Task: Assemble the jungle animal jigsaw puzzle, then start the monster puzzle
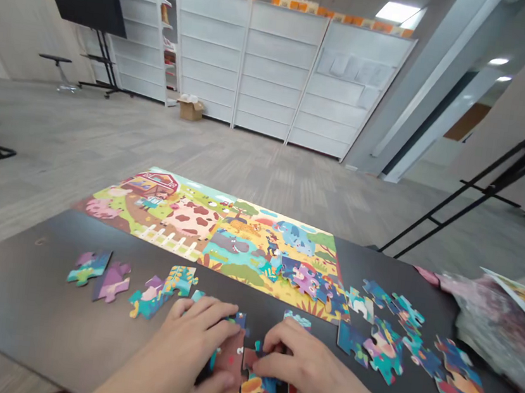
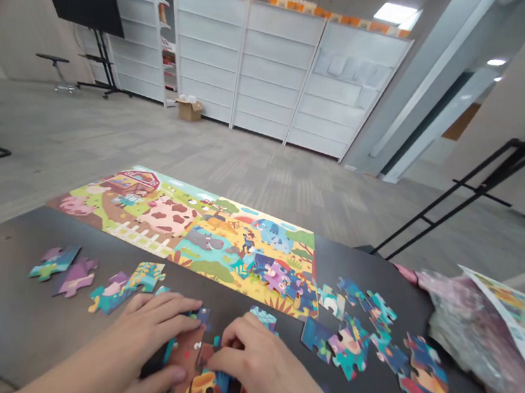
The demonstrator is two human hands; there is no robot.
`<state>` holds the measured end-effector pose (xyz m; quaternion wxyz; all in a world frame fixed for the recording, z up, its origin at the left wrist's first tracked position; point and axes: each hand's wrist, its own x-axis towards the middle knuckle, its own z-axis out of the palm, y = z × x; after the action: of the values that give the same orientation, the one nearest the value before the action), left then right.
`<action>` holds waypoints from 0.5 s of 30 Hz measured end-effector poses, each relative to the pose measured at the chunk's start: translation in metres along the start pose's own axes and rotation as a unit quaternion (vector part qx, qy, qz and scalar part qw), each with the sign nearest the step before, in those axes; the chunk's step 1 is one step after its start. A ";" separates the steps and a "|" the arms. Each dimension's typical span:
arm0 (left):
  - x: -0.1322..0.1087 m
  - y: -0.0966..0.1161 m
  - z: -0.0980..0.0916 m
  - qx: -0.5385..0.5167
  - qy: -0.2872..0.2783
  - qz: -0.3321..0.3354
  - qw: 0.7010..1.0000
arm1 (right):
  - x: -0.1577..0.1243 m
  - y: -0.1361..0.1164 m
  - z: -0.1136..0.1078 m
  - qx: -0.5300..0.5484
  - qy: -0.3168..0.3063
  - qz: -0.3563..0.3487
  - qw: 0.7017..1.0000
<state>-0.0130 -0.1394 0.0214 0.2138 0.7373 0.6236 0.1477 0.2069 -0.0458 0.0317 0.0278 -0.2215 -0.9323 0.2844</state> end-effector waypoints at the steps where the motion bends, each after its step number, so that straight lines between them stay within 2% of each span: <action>1: 0.000 0.000 0.000 -0.002 0.000 0.000 1.000 | 0.000 0.000 0.001 -0.004 -0.004 -0.007 1.000; 11: 0.000 0.000 0.002 0.003 0.010 0.016 1.000 | -0.007 -0.003 0.005 -0.049 0.018 -0.043 0.998; 13: -0.002 -0.004 0.003 0.006 0.026 0.034 0.999 | -0.008 -0.001 0.001 -0.034 0.059 -0.073 0.995; 15: -0.003 -0.010 0.002 0.005 0.064 0.056 0.996 | -0.006 0.007 -0.005 -0.014 0.142 -0.101 0.985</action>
<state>-0.0214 -0.1409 0.0145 0.1606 0.7610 0.5948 0.2032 0.2162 -0.0406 0.0321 0.1854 -0.1647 -0.9404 0.2327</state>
